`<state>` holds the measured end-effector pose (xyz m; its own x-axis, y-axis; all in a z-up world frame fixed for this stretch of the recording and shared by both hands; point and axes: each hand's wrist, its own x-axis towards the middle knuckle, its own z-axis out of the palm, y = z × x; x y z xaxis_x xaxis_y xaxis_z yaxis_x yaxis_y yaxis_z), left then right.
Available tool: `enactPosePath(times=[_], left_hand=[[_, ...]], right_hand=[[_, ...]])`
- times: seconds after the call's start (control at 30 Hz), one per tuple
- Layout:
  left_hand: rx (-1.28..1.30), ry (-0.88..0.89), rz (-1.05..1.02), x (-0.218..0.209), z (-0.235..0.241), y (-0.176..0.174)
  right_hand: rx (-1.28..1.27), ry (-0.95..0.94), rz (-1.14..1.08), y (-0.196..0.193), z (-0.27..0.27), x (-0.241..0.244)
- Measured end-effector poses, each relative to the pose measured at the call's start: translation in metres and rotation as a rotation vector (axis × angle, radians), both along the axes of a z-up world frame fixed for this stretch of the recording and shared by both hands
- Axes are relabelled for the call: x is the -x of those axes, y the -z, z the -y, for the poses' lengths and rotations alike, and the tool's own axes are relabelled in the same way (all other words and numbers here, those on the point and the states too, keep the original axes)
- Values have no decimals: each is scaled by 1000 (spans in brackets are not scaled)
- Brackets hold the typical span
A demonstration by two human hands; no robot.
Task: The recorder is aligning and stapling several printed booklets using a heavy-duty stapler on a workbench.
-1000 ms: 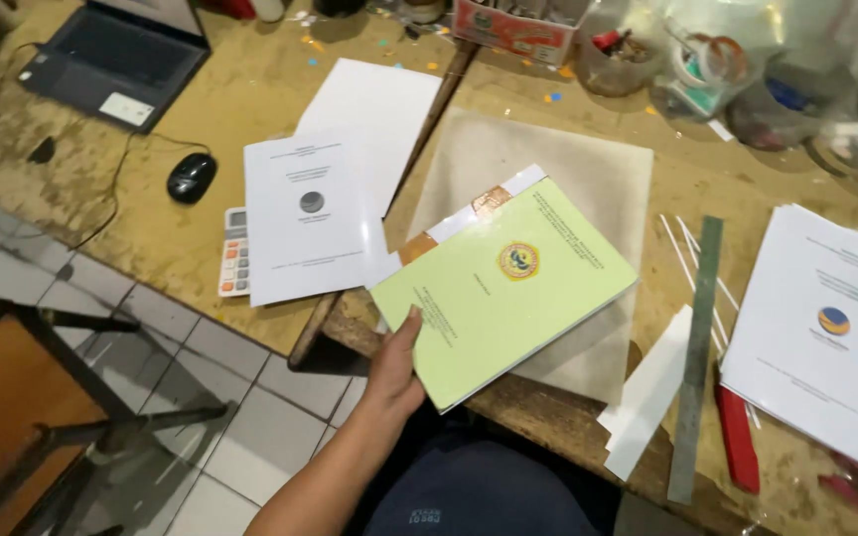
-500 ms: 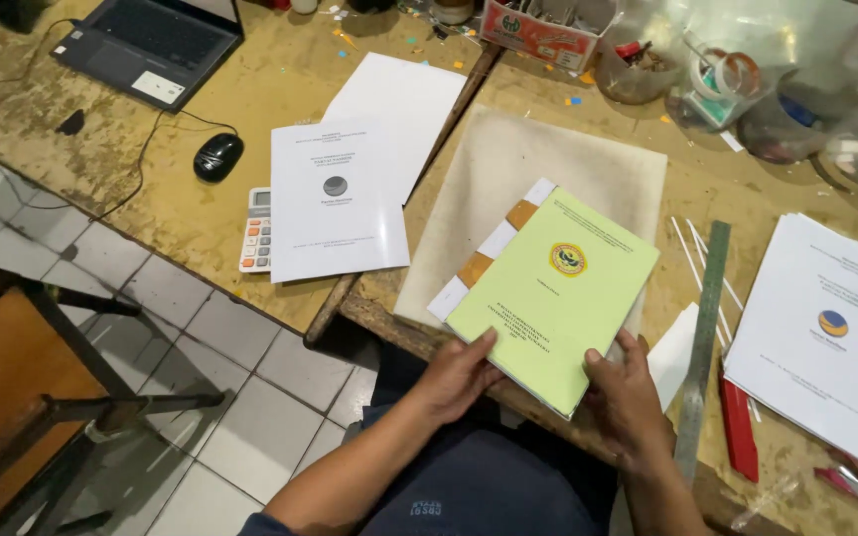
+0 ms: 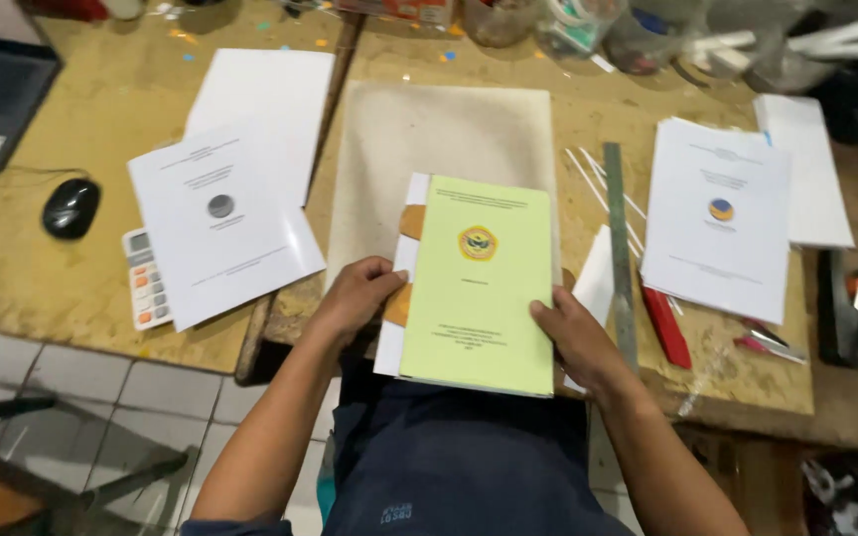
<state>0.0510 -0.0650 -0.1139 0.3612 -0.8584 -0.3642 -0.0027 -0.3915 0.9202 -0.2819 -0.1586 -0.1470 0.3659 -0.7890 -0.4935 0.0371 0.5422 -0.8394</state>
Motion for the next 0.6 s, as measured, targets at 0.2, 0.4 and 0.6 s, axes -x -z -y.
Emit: enactPosePath(times=[0.2,0.4,0.6], left_hand=[[-65,-109,53,-15,9,-13],[-110,-213,292,-41,7,-38],[-312,-91,461,-36,23,-58]], right_hand=[[121,-7,5,-49,-18,-12],[309,194,-127,-89,17,76],[706,410,-466,-166,34,164]])
